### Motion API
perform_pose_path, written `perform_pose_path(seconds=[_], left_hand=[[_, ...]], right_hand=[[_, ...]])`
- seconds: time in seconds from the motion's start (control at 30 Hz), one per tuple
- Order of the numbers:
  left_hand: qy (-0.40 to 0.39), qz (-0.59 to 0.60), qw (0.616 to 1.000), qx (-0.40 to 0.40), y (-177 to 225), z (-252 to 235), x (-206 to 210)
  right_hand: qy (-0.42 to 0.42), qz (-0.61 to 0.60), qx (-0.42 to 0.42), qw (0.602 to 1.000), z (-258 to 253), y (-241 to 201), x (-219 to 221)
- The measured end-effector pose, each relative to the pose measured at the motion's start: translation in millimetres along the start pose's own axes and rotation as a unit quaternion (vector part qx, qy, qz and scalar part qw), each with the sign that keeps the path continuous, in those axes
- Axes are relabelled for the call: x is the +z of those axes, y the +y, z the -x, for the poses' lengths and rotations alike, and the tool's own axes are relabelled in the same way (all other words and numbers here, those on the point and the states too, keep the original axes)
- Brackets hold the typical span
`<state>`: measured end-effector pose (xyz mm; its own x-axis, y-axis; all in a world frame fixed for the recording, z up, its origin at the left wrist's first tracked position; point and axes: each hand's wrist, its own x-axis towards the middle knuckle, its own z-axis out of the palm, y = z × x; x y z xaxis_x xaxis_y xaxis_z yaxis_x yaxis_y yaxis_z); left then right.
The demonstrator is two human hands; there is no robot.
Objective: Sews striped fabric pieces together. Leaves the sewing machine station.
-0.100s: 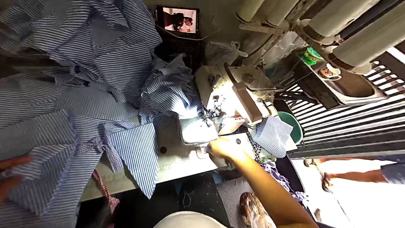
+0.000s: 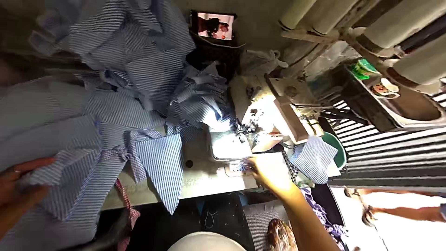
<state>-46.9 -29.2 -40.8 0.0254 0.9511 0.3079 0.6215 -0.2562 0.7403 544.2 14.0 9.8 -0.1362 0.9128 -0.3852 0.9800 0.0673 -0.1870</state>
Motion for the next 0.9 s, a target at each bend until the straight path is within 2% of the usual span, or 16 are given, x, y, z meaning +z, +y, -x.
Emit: perform_pose_path(seconds=[0.03, 0.07, 0.1, 0.17, 0.23, 0.4, 0.5, 0.63, 0.8, 0.83, 0.9], left_hand=[[0.005, -0.033, 0.989, -0.142, 59, -7, 10], [-0.003, -0.035, 0.976, -0.215, 94, -17, 15], [0.008, -0.042, 0.969, -0.243, 105, -22, 19], [0.044, -0.047, 0.972, -0.226, 99, -20, 20], [0.090, -0.035, 0.976, -0.197, 87, -16, 24], [0.137, 0.024, 0.980, -0.140, 64, -8, 23], [0.127, 0.057, 0.981, -0.132, 61, -6, 24], [0.099, 0.076, 0.986, -0.111, 51, -4, 20], [0.171, 0.045, 0.972, -0.153, 65, -17, 26], [0.178, 0.030, 0.971, -0.159, 70, -21, 26], [0.187, -0.003, 0.966, -0.177, 80, -28, 23]], right_hand=[[0.120, -0.017, -0.061, 0.991, 15, -1, 8], [0.221, -0.047, -0.139, 0.964, 24, -6, 20], [0.264, -0.094, -0.208, 0.937, 29, -17, 34], [0.271, -0.170, -0.335, 0.886, 29, -52, 66], [0.261, -0.154, -0.433, 0.849, 18, -84, 94], [0.241, -0.065, -0.566, 0.786, -26, -125, 104], [0.223, -0.051, -0.592, 0.773, -32, -130, 92], [0.090, -0.162, -0.531, 0.827, -35, -137, 79], [-0.026, -0.255, -0.434, 0.864, -46, -142, 69], [-0.033, -0.273, -0.432, 0.859, -49, -141, 67], [0.014, -0.301, -0.441, 0.846, -53, -140, 66]])
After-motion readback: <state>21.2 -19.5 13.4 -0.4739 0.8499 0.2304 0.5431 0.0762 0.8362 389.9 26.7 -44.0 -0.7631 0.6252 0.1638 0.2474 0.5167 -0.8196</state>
